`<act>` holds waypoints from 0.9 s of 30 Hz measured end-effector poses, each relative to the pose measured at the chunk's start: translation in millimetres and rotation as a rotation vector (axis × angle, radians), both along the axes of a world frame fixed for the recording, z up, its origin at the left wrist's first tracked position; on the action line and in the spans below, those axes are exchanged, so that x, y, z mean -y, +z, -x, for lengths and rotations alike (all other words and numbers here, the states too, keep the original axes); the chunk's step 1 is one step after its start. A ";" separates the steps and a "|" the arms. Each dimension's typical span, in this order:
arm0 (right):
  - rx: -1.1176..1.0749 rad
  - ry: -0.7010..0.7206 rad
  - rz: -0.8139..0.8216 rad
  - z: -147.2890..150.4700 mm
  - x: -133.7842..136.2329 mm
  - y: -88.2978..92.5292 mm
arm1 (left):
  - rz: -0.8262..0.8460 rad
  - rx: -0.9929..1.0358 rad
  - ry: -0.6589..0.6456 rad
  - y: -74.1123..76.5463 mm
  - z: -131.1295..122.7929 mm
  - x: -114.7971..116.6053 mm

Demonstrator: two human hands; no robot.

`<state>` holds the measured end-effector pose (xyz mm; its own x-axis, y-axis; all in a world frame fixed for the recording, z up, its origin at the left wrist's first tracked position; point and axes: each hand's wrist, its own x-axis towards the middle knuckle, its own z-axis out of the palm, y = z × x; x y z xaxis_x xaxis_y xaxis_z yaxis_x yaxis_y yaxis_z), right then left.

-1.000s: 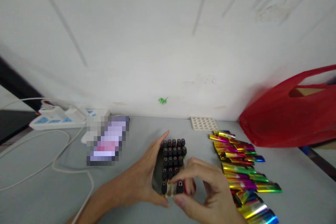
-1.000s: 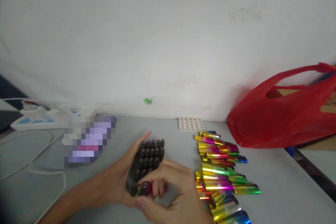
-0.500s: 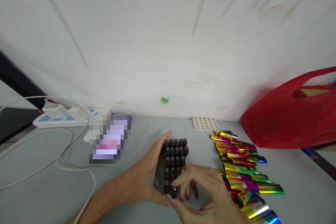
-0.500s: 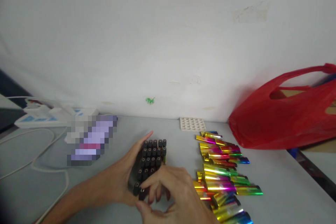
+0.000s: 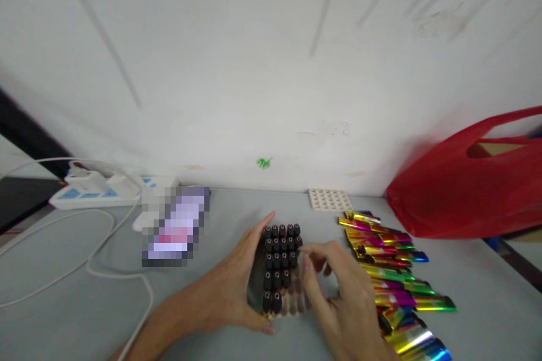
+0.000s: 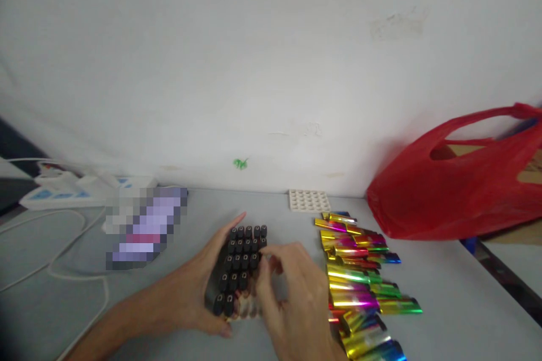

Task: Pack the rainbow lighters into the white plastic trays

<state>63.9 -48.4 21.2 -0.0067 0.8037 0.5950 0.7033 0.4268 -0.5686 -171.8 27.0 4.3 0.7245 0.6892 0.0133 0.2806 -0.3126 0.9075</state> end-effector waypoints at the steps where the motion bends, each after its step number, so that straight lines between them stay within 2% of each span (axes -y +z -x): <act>1: 0.073 -0.128 -0.005 -1.6 -2.9 -1.5 | 0.003 -0.016 0.014 0.6 -0.3 1.1; 4: 0.380 -0.421 0.079 -7.8 -11.1 -9.2 | 0.037 -0.047 0.045 2.6 -1.4 4.1; 7: 0.627 -0.532 0.212 -13.5 -14.5 -19.0 | 0.055 -0.062 0.055 4.2 -2.2 5.3; 11: 0.737 -0.535 0.292 -19.0 -13.0 -28.7 | 0.054 -0.075 0.054 4.8 -2.0 4.8; 19: 0.702 -0.536 0.286 -16.4 -16.9 -31.7 | 0.040 -0.096 0.056 4.1 -0.2 3.9; 23: 0.645 -0.439 0.247 -10.9 -18.5 -29.6 | 0.022 -0.072 0.042 1.0 0.1 4.0; 27: 0.712 -0.368 0.230 -13.8 -17.8 -30.9 | 0.031 -0.069 0.048 1.3 -0.8 4.3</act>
